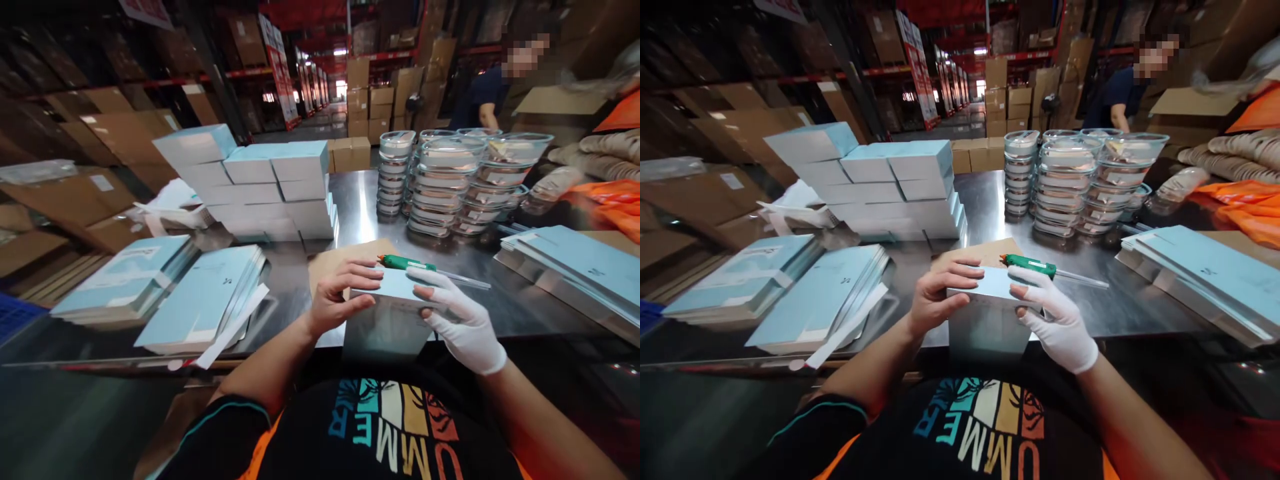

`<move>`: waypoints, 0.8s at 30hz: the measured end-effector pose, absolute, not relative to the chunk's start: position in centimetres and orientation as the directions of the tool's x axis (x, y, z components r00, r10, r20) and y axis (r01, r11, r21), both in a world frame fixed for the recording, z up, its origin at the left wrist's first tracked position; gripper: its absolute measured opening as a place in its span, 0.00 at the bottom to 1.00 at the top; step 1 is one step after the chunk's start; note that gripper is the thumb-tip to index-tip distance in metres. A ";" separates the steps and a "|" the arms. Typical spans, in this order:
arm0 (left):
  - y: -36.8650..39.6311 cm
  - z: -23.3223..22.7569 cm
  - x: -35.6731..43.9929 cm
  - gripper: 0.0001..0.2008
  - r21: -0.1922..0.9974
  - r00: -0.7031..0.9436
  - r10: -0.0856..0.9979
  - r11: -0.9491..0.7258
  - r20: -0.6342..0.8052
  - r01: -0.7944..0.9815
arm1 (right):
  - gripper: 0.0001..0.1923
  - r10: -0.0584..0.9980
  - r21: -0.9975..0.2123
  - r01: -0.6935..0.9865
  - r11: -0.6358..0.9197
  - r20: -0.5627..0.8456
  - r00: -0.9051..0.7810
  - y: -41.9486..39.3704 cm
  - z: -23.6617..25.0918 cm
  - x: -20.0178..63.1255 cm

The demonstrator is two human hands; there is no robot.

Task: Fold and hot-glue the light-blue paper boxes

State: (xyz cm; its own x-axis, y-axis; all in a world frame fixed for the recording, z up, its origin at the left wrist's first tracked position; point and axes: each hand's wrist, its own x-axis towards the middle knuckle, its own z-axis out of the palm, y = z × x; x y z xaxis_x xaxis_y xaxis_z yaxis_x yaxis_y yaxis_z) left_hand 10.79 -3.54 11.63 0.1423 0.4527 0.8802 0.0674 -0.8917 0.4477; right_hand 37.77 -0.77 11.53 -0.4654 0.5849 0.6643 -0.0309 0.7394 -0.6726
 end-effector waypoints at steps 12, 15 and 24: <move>-5.8 14.7 7.7 0.31 0.473 0.608 0.537 -0.835 0.586 0.281 | 0.63 0.545 -0.613 0.089 0.785 0.615 -0.569 -2.1 9.0 35.6; -6.2 15.1 7.6 0.30 0.476 0.646 0.538 -0.830 0.542 0.291 | 0.65 0.534 -0.620 0.063 0.782 0.614 -0.582 -2.3 9.0 35.5; -6.0 14.6 7.3 0.29 0.489 0.667 0.541 -0.822 0.512 0.292 | 0.33 0.366 -0.503 -0.101 0.859 0.739 -0.566 -2.0 10.0 35.7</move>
State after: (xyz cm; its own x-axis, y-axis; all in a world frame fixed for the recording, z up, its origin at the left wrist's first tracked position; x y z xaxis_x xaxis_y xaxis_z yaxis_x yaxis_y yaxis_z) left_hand 7.28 -6.00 14.61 0.6669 0.5412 0.5122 0.2921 -0.8222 0.4885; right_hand 35.71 -2.04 9.97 -0.5657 0.3662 0.7389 -0.1007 0.8586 -0.5026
